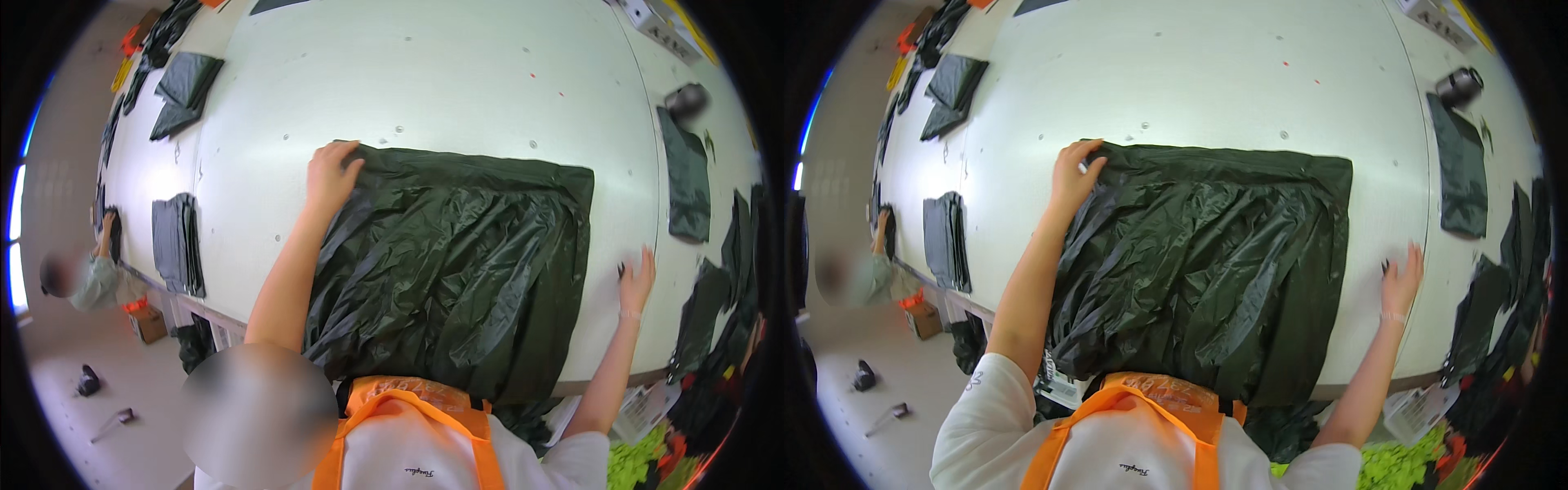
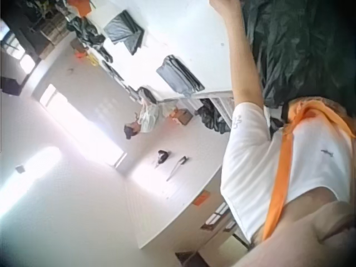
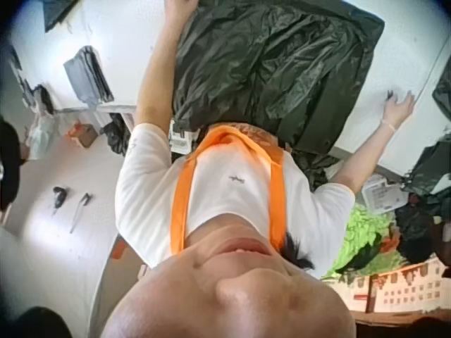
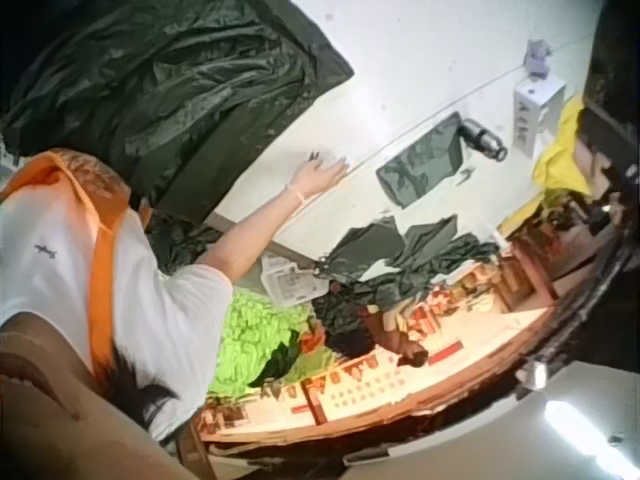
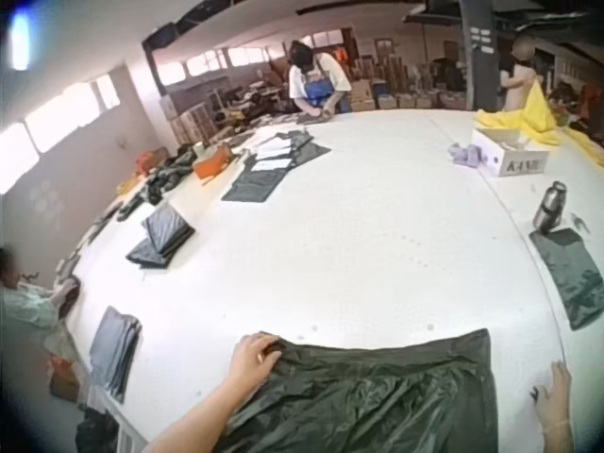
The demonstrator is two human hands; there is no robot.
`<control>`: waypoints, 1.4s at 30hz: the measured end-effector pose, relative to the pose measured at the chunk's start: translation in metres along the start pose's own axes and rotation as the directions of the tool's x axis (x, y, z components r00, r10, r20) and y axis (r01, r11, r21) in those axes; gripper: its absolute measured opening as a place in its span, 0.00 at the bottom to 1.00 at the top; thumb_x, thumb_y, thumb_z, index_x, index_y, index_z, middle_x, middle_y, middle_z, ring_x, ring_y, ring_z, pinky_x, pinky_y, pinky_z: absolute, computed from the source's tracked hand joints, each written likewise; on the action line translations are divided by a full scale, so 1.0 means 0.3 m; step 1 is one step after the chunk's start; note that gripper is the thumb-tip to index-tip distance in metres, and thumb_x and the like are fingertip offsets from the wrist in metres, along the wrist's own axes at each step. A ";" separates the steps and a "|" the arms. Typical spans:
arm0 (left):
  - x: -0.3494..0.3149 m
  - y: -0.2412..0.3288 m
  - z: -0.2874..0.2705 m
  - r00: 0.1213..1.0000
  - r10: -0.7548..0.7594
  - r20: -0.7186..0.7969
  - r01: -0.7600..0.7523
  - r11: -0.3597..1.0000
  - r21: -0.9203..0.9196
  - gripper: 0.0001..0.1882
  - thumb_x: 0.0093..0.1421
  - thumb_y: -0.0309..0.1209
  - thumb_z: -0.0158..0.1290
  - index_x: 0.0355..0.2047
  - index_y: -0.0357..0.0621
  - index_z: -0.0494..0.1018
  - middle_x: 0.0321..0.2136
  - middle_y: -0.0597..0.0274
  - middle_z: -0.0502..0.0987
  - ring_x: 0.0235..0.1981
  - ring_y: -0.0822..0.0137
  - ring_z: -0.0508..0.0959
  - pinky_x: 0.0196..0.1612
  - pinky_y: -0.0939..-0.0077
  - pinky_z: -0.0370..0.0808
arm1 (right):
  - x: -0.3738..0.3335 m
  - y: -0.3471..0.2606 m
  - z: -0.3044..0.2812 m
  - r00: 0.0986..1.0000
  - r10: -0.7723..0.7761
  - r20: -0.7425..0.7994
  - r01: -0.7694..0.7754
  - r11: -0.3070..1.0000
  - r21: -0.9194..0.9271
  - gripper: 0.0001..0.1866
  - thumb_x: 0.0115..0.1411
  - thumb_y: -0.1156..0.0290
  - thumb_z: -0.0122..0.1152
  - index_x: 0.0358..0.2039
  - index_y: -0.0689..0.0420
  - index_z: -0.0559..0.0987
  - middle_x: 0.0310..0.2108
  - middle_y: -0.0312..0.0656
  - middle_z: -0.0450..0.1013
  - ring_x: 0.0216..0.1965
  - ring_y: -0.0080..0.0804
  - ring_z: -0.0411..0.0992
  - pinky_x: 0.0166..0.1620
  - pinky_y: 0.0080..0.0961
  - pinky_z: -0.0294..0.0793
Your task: The person folds a dark green jacket on a white table, aligning edges and smoothing the fabric. They then place the folded jacket into a white plastic basket and retrieve another jacket to repeat the folding process.
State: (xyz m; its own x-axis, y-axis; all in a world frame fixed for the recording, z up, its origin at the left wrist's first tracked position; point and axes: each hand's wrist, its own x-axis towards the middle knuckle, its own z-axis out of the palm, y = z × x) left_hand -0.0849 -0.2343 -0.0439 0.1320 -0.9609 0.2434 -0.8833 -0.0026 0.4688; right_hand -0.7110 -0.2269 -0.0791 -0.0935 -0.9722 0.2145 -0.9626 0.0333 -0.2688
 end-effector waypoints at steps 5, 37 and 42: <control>0.034 0.080 0.062 0.988 0.145 0.052 -0.144 0.989 -0.038 0.13 0.51 0.28 0.56 0.39 0.47 0.78 0.37 0.64 0.76 0.46 0.59 0.70 0.48 0.65 0.67 | -0.180 0.178 -0.029 0.960 0.211 0.183 -0.252 0.937 0.243 0.28 0.54 0.79 0.56 0.57 0.61 0.66 0.59 0.56 0.59 0.61 0.49 0.57 0.62 0.37 0.56; 0.127 -0.026 0.059 0.883 0.422 0.206 -0.436 0.900 0.023 0.03 0.59 0.30 0.48 0.31 0.45 0.69 0.28 0.63 0.75 0.33 0.62 0.76 0.38 0.69 0.69 | 0.182 -1.445 0.273 0.659 -0.648 0.382 0.397 0.731 0.555 0.09 0.59 0.70 0.55 0.37 0.59 0.76 0.38 0.46 0.69 0.36 0.45 0.72 0.42 0.34 0.73; 0.124 -0.032 0.068 0.878 0.469 0.091 -0.470 0.883 -0.016 0.04 0.54 0.28 0.47 0.30 0.46 0.67 0.25 0.63 0.74 0.31 0.63 0.76 0.36 0.70 0.69 | 0.196 -1.471 0.262 0.626 -0.664 0.409 0.420 0.729 0.541 0.08 0.58 0.71 0.54 0.36 0.59 0.77 0.36 0.46 0.70 0.36 0.45 0.72 0.42 0.34 0.72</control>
State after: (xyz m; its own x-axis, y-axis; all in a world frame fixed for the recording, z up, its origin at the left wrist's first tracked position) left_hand -0.0808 -0.2758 -0.0566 -0.3398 -0.8704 0.3562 -0.8344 0.4537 0.3128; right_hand -0.2718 -0.3169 -0.0218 0.6847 -0.7253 -0.0717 -0.6035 -0.5090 -0.6137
